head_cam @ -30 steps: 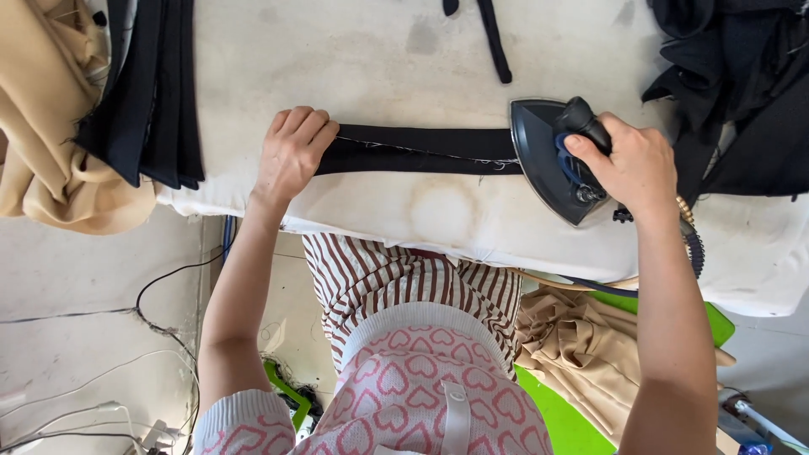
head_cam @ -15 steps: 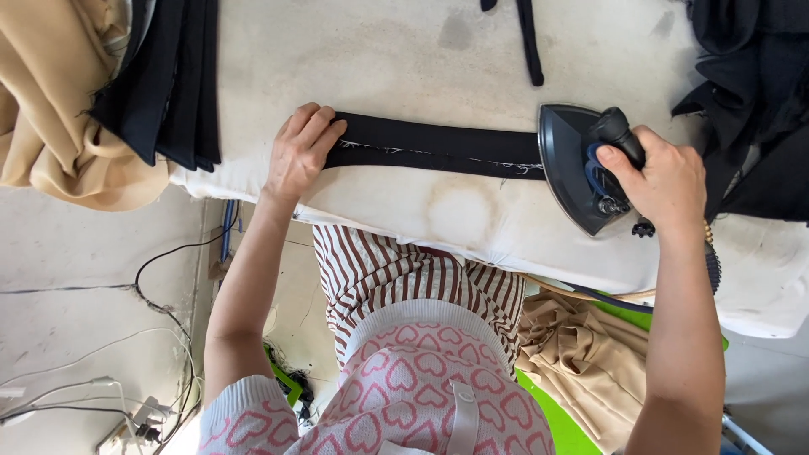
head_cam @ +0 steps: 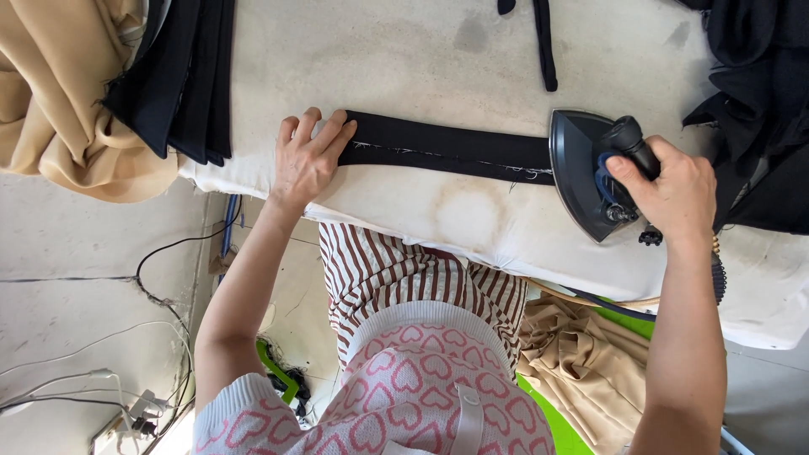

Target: The person irons multiple black fabric pieces on a padded ironing table. They repeatedly pick up each piece, smooth it with their hands, press it with a steam iron, and set it aside. The process is repeated for several pieces throughout the clip.

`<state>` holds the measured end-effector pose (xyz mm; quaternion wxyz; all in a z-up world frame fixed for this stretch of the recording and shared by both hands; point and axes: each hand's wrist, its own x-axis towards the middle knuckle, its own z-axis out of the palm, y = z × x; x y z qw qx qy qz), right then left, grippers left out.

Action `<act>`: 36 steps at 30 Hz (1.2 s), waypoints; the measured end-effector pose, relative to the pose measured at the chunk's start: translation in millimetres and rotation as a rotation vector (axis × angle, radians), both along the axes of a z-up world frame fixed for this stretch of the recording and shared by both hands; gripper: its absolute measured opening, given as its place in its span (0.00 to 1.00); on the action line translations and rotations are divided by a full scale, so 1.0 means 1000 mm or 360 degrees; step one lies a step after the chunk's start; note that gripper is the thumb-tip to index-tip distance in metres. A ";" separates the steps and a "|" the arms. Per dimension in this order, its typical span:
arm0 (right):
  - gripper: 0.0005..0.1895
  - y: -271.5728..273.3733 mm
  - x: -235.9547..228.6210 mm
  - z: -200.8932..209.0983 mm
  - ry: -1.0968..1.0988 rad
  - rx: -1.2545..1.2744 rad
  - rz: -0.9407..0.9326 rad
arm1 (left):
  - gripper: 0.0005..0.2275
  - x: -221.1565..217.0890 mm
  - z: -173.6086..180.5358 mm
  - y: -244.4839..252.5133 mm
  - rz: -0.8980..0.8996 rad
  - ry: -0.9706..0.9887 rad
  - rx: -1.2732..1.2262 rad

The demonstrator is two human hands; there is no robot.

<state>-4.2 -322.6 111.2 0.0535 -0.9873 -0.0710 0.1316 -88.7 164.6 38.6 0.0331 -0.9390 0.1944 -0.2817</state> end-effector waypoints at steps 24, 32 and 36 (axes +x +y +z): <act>0.29 0.194 0.018 0.018 0.0050 0.0246 0.0773 | 0.20 -0.001 -0.019 -0.003 0.0087 -0.0123 -0.0454; 0.27 0.254 0.022 0.019 0.0121 0.0349 0.0814 | 0.19 -0.023 -0.036 0.011 0.0311 -0.0311 -0.0788; 0.29 0.293 0.021 0.023 0.0103 0.0350 0.0945 | 0.19 -0.072 -0.034 0.031 0.0636 -0.0464 -0.1127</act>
